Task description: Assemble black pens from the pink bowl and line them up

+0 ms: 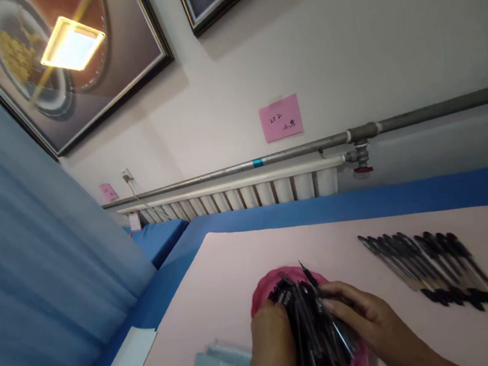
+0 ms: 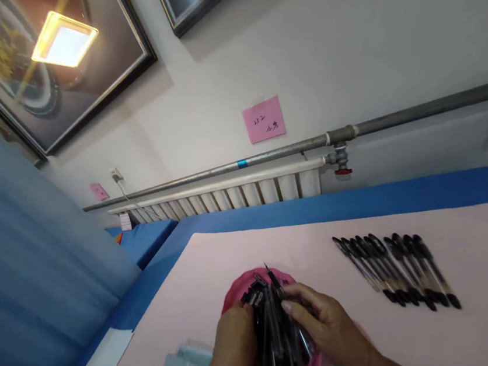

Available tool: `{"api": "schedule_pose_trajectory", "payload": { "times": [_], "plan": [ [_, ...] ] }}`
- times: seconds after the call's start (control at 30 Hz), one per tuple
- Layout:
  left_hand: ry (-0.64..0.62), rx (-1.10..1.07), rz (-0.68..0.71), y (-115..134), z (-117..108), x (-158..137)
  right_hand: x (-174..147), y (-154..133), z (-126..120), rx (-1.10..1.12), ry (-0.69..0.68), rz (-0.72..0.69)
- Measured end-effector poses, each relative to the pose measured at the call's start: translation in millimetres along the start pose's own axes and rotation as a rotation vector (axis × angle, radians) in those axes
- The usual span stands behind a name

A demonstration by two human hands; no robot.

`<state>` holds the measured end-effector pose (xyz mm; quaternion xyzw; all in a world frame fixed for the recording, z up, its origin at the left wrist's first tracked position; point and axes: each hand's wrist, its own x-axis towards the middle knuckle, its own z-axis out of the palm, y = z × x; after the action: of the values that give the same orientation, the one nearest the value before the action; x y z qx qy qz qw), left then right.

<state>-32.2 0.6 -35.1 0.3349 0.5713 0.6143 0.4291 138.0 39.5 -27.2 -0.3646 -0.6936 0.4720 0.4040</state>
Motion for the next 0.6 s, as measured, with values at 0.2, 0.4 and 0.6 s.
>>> {"api": "schedule_pose_trajectory", "payload": {
  "times": [0.2, 0.4, 0.6],
  "plan": [
    [-0.026, 0.088, 0.07, 32.2, -8.6, -13.4, -6.9, -15.0, -2.5, 0.029, -0.029, -0.08],
    [0.025, -0.484, -0.141, 51.0, 2.2, -43.9, -21.0, -28.1, -5.6, 0.009, -0.227, -0.201],
    [-0.025, -0.582, -0.185, 54.8, 28.5, -70.1, -38.5, -34.4, -35.3, -0.06, -0.272, -0.235]
  ]
}}
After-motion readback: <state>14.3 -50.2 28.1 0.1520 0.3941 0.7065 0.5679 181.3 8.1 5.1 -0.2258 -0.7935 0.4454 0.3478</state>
